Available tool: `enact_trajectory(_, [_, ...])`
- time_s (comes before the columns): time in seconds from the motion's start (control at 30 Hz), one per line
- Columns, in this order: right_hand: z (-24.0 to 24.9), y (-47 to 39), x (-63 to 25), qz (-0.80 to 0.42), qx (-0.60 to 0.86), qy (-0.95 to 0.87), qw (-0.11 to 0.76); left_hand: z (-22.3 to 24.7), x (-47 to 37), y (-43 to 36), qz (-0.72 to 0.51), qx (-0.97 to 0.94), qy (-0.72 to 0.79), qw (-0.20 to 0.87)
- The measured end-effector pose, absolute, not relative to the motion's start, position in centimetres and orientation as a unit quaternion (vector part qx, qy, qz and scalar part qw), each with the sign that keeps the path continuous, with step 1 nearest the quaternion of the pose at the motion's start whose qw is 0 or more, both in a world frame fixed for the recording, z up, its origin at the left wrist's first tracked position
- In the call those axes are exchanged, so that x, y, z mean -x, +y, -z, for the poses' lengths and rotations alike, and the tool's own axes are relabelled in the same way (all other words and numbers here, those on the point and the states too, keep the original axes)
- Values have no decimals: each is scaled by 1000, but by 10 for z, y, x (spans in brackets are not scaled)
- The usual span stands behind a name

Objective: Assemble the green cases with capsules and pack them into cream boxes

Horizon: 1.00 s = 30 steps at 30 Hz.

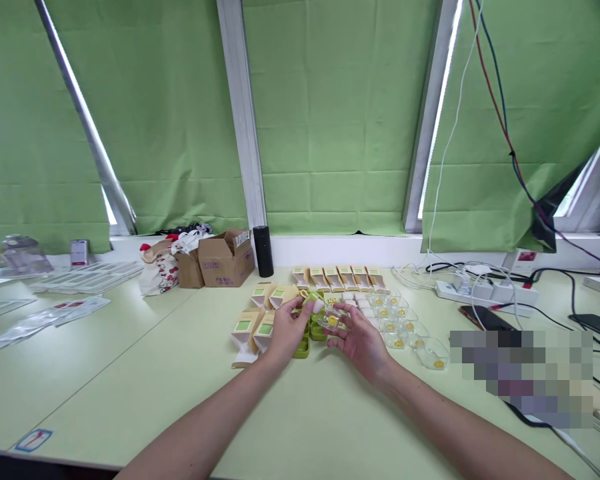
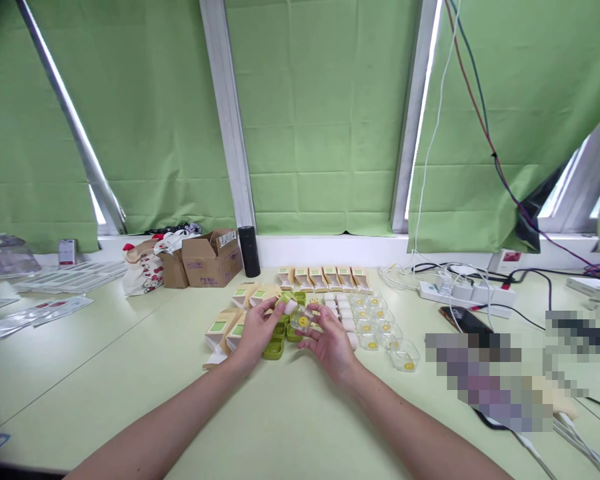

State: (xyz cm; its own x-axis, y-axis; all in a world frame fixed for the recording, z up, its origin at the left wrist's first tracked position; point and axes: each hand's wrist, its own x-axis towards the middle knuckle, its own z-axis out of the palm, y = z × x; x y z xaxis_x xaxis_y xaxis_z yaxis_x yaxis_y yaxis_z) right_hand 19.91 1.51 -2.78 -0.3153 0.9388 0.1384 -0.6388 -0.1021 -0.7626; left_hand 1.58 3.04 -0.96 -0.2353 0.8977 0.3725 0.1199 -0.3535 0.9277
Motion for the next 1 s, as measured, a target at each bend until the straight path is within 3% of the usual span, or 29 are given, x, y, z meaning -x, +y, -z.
enact_trajectory(0.43, [25, 10, -195, -701, 194, -406, 553, 10, -19, 21, -555, -613, 474, 302])
enact_trajectory(1.0, [31, 16, -198, -609, 234, -505, 565, 10, -15, 20, -567, -630, 422, 322])
